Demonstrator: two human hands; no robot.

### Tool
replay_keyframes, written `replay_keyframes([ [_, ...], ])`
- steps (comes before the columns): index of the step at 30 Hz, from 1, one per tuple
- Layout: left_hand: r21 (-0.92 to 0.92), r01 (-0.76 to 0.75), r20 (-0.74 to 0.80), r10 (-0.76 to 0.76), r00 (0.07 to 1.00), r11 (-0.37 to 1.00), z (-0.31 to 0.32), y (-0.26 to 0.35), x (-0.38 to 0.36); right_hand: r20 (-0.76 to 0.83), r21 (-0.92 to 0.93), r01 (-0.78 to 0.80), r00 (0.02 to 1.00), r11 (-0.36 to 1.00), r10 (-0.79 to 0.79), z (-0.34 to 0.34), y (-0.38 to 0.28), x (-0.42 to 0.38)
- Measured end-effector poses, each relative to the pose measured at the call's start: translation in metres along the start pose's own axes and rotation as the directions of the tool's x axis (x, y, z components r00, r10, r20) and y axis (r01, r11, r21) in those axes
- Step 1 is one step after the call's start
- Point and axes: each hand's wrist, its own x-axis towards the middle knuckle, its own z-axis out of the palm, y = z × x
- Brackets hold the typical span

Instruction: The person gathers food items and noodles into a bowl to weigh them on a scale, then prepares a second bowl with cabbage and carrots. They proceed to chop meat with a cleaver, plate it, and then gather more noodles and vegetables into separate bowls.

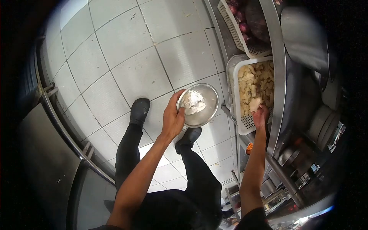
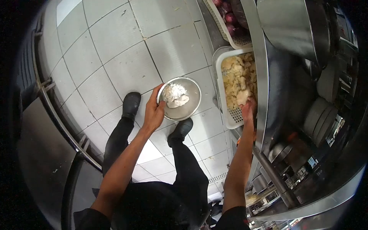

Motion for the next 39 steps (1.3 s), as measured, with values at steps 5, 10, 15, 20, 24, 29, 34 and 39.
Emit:
replay_keyframes([
  [5,-0.053,0.037,0.017,-0.036,0.999,0.998,0.005,0.003,0.001,0.093,-0.076,0.039,0.995,0.996,-0.031,0.002,0.008,0.002],
  [10,-0.013,-0.004,0.023,0.004,1.000,1.000,0.005,-0.007,0.004,0.043,-0.604,0.172,0.982,0.779,-0.183,0.018,-0.008,0.006],
  [15,-0.016,-0.003,0.008,0.003,1.000,1.000,0.006,-0.006,0.002,0.245,-0.854,0.399,0.875,0.335,-0.417,0.036,-0.016,0.043],
  [20,0.020,0.044,0.031,-0.045,0.999,0.999,0.004,-0.001,-0.002,0.170,-0.971,0.101,0.928,-0.215,-0.332,0.050,-0.009,0.058],
  [24,0.071,0.000,-0.005,0.001,1.000,0.997,-0.003,-0.014,-0.010,-0.081,-0.984,0.037,0.784,0.176,-0.615,0.039,0.004,0.000],
  [29,0.056,-0.002,0.074,-0.002,0.997,0.998,-0.014,-0.011,-0.056,0.189,-0.443,0.182,0.976,0.878,-0.107,0.087,0.013,-0.193],
  [34,0.269,0.002,0.221,-0.064,0.973,0.963,-0.001,0.099,-0.148,0.359,-0.624,0.546,0.836,0.559,-0.416,0.119,-0.022,-0.327],
  [39,0.427,-0.292,0.441,0.085,0.894,0.856,0.009,0.218,-0.224,-0.054,-0.458,0.443,0.852,0.771,-0.521,0.040,-0.054,-0.453],
])
